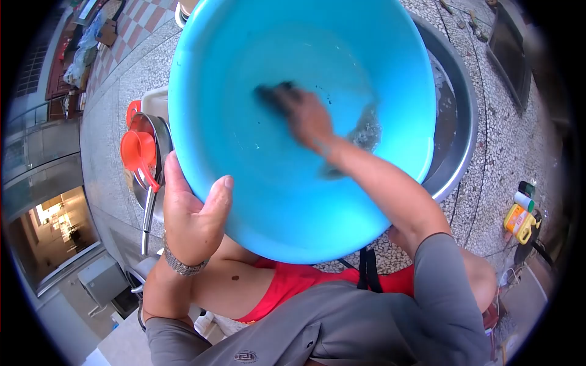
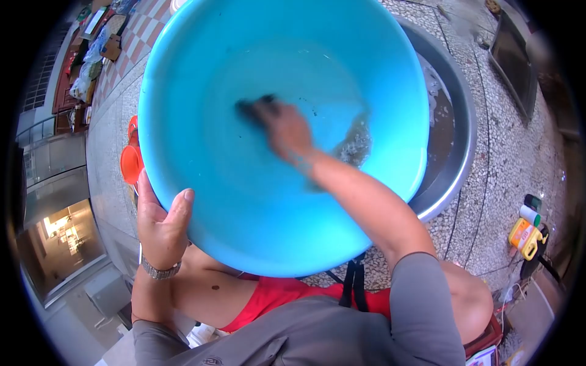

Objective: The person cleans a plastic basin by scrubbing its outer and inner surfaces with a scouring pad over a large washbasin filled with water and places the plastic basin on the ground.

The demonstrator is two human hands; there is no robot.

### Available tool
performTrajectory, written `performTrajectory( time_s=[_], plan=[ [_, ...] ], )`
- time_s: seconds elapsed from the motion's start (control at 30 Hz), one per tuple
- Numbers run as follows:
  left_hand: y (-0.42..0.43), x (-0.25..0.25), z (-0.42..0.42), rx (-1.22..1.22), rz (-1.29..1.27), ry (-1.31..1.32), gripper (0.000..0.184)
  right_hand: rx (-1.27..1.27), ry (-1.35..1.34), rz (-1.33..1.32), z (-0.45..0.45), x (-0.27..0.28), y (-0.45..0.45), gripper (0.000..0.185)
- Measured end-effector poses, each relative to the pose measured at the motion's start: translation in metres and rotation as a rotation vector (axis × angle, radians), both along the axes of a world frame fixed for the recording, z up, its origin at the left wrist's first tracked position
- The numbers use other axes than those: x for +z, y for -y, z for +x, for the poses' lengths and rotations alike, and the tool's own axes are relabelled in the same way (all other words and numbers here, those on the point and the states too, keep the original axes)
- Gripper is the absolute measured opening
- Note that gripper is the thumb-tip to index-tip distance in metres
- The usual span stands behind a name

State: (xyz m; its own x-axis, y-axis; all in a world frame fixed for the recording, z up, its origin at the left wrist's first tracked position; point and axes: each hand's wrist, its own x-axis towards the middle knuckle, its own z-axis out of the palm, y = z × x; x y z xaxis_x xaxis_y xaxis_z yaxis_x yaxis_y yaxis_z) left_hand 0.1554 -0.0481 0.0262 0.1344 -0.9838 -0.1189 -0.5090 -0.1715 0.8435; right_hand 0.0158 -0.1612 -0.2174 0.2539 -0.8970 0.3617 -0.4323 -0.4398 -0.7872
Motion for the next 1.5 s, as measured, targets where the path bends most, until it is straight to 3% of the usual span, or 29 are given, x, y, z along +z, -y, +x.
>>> performTrajectory(
  time_s=[0.07,0.1,0.17,0.23,0.3,0.37,0.43,0.53,0.57,0.63,0.7,0.77,0.83,0.97,1.07,1.17,1.3,1.43,1.5],
  plan=[
    [0.003,0.006,0.000,0.006,0.075,0.060,0.050,0.177,0.003,-0.215,0.030,0.001,-0.026,0.038],
    [0.002,0.008,0.001,0.007,0.116,0.088,0.051,0.319,0.035,-0.196,0.038,0.012,-0.029,0.033],
    [-0.003,0.007,0.000,0.003,0.086,0.073,0.052,0.256,0.090,0.118,0.058,0.043,-0.011,0.028],
    [-0.007,0.009,0.001,-0.030,0.076,0.102,0.054,0.003,0.325,0.279,0.067,0.057,0.036,0.029],
    [-0.006,0.015,0.004,-0.102,0.079,0.179,0.054,-0.380,0.397,0.301,0.069,0.056,0.095,0.030],
    [-0.009,0.008,0.009,-0.043,0.083,0.046,0.055,-0.577,0.441,0.213,0.044,0.047,0.141,0.032],
    [-0.009,0.006,0.013,-0.042,0.066,0.001,0.055,-0.744,0.620,0.339,0.023,0.021,0.177,0.041],
    [-0.008,0.006,0.014,-0.110,0.048,0.050,0.054,-0.515,0.953,0.405,0.004,0.083,0.154,0.041],
    [-0.008,0.005,0.015,-0.111,0.051,0.053,0.053,-0.530,0.733,0.211,0.007,0.089,0.154,0.038],
    [-0.008,0.007,0.015,-0.109,0.051,0.069,0.053,-0.382,0.617,0.018,0.009,0.131,0.129,0.021],
    [-0.009,0.010,0.015,-0.095,0.039,0.084,0.053,-0.268,0.523,0.001,0.022,0.144,0.109,0.031],
    [-0.011,0.010,0.012,-0.043,0.054,0.027,0.055,-0.103,0.402,-0.079,0.028,0.156,0.064,0.024],
    [-0.012,0.009,0.013,0.013,0.052,-0.012,0.057,0.164,0.329,-0.308,0.043,0.132,0.017,0.021],
    [-0.014,0.007,0.013,0.039,0.039,-0.029,0.056,0.533,0.122,-0.106,0.032,0.063,-0.065,0.019],
    [-0.014,0.003,0.016,0.001,0.025,0.062,0.055,0.517,-0.024,-0.227,0.007,-0.001,-0.092,0.034],
    [-0.009,0.003,0.020,0.002,0.054,0.086,0.054,0.531,-0.186,-0.220,-0.031,-0.023,-0.081,0.033],
    [-0.008,0.002,0.014,0.012,0.055,0.052,0.055,0.277,-0.312,-0.113,-0.068,-0.049,-0.025,0.029],
    [-0.007,0.003,0.009,-0.028,0.050,0.126,0.057,-0.112,-0.389,-0.121,-0.088,-0.061,0.068,0.046],
    [-0.009,0.002,0.012,-0.031,0.059,0.098,0.061,-0.183,-0.509,-0.178,-0.107,-0.075,0.103,0.044]
  ],
)
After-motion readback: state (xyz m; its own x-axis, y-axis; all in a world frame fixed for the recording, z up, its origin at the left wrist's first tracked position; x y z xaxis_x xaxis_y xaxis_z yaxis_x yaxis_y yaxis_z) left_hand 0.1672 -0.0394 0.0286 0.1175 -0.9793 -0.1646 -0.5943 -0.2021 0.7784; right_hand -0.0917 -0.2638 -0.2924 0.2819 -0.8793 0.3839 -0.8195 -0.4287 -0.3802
